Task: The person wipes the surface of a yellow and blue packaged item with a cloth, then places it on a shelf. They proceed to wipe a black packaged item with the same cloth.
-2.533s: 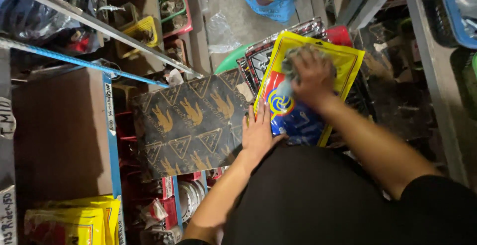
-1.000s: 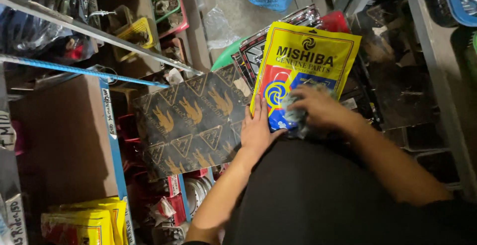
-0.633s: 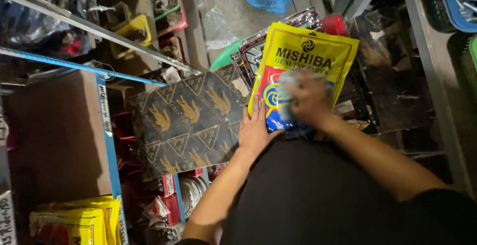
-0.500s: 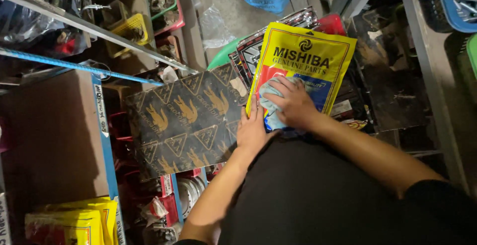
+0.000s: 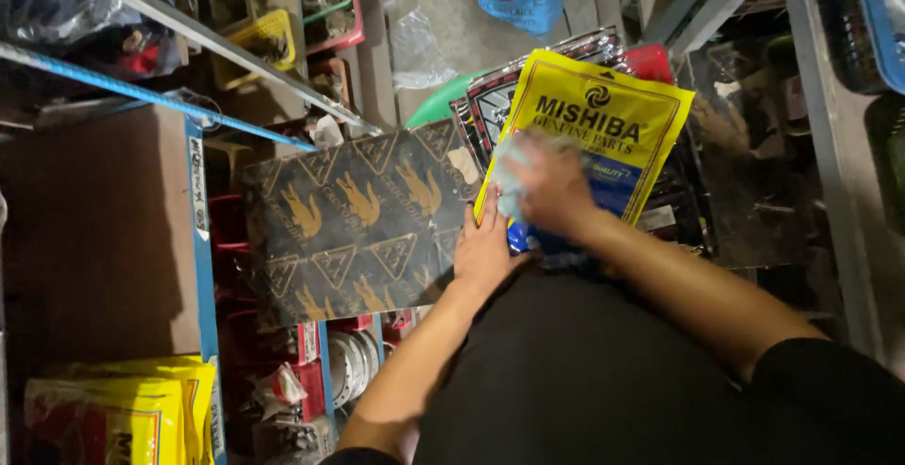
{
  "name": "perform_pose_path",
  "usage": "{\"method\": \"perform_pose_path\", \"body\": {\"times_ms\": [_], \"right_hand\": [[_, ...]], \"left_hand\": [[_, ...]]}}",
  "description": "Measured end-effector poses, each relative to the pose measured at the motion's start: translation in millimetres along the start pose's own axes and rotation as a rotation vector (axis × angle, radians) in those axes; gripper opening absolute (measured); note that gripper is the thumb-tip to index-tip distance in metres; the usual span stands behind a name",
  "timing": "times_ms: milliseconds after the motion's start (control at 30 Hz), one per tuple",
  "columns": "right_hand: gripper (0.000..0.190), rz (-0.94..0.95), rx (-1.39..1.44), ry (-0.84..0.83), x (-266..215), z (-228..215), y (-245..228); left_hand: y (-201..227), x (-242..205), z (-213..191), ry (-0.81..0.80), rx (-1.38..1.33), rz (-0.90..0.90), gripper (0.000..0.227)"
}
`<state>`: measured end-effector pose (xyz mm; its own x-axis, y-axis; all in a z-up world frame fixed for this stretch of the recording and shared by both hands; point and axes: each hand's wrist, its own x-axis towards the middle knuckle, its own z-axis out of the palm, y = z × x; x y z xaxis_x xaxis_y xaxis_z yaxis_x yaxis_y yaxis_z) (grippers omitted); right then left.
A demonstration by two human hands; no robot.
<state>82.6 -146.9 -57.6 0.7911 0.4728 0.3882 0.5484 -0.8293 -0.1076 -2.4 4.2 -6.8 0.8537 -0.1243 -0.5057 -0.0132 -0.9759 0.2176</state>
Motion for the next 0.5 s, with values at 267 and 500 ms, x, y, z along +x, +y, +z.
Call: {"method": "perform_pose_path", "body": {"times_ms": [267, 500], "right_hand": [[0.059, -0.007, 0.096, 0.143, 8.8, -5.2, 38.0], [0.061, 0.194, -0.041, 0.156, 7.7, 0.5, 41.0]], "left_hand": [[1.4, -5.2, -5.4, -0.011, -0.027, -0.009, 0.105], [0.8, -4.6, -9.1, -0.011, -0.060, 0.015, 0.117]]}}
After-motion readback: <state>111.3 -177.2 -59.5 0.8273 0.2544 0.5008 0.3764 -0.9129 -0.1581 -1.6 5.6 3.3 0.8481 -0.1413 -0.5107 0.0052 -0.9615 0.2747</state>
